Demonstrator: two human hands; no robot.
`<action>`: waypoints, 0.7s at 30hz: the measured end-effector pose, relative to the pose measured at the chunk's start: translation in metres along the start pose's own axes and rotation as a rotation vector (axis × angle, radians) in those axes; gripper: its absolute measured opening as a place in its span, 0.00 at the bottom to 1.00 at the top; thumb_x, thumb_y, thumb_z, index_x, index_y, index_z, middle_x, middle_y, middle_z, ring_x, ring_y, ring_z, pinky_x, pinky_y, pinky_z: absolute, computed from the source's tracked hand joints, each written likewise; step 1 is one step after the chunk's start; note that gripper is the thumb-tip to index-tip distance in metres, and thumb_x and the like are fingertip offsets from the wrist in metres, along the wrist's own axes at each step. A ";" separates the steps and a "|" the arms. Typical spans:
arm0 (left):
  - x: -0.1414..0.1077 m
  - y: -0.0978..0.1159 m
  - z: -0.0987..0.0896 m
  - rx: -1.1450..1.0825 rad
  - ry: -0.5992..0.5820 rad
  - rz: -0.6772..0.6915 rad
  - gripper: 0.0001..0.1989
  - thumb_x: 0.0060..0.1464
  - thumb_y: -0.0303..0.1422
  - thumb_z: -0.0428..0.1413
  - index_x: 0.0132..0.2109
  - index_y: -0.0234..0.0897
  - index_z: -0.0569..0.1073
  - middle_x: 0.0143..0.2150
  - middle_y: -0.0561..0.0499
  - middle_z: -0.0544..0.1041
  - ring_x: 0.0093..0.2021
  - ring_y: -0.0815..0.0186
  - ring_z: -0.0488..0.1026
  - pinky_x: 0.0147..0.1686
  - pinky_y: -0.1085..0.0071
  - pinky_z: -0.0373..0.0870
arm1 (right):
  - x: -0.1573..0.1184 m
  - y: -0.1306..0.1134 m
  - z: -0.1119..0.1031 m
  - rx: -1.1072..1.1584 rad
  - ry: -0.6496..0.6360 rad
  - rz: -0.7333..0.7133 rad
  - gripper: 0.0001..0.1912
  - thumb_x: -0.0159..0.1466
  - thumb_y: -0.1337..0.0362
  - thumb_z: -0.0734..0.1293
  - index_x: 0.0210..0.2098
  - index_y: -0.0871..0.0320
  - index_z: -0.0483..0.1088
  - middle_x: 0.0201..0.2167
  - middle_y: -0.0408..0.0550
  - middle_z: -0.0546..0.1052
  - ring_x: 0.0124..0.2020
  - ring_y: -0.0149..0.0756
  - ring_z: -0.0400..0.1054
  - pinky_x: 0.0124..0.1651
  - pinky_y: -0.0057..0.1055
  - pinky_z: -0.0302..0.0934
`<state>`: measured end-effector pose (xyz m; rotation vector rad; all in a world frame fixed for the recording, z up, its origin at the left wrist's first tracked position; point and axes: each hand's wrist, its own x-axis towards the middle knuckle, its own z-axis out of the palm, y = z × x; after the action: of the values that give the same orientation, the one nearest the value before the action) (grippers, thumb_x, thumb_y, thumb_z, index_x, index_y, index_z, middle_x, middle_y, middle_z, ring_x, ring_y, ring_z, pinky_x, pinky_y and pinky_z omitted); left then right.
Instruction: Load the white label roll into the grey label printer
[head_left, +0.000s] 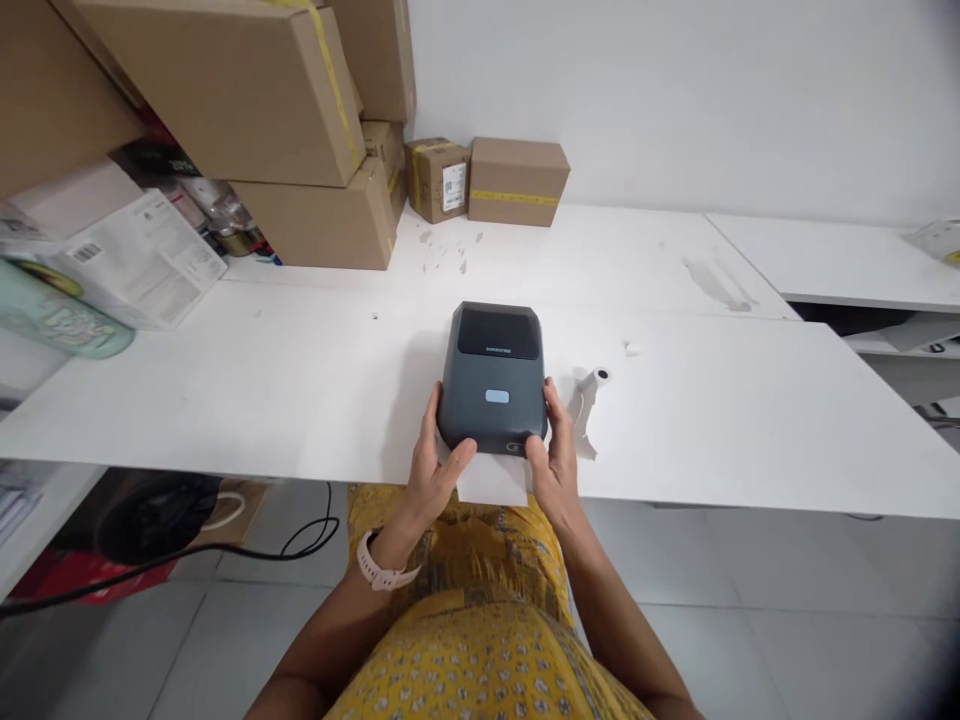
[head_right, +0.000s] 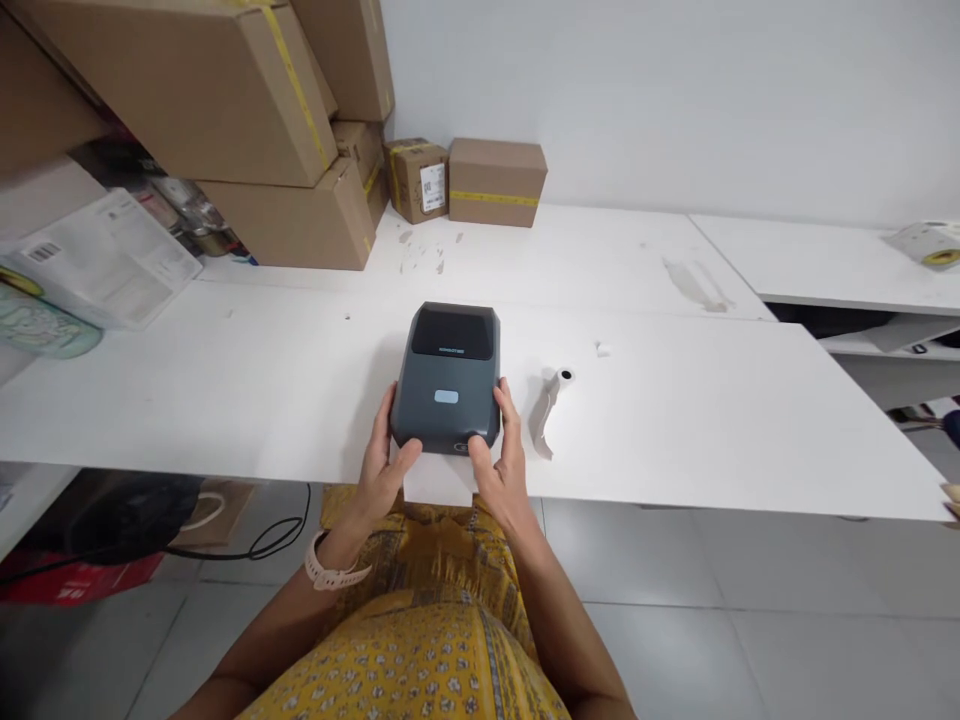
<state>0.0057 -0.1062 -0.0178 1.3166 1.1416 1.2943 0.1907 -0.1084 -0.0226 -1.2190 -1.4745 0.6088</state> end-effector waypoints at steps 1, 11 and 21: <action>0.000 -0.003 0.002 -0.035 0.005 -0.002 0.45 0.63 0.48 0.61 0.78 0.46 0.49 0.81 0.43 0.48 0.80 0.49 0.47 0.77 0.52 0.50 | -0.004 0.003 0.002 0.013 0.012 0.030 0.33 0.75 0.46 0.59 0.76 0.39 0.49 0.79 0.48 0.51 0.79 0.52 0.48 0.75 0.62 0.53; 0.006 -0.009 -0.001 0.141 0.115 0.187 0.37 0.67 0.54 0.54 0.76 0.48 0.59 0.80 0.45 0.52 0.82 0.50 0.35 0.78 0.49 0.43 | 0.002 -0.003 0.000 -0.012 0.022 -0.012 0.33 0.75 0.39 0.50 0.76 0.35 0.48 0.79 0.45 0.54 0.79 0.54 0.46 0.76 0.73 0.39; 0.112 0.020 -0.015 -0.070 0.202 0.237 0.25 0.66 0.50 0.56 0.60 0.40 0.77 0.65 0.44 0.77 0.71 0.51 0.68 0.73 0.50 0.59 | 0.133 -0.033 -0.010 -0.047 0.106 -0.336 0.37 0.73 0.35 0.47 0.75 0.44 0.51 0.76 0.51 0.58 0.77 0.54 0.54 0.76 0.61 0.51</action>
<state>-0.0083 0.0025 0.0164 1.3219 1.0888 1.6565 0.2018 -0.0014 0.0627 -0.9916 -1.5650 0.2800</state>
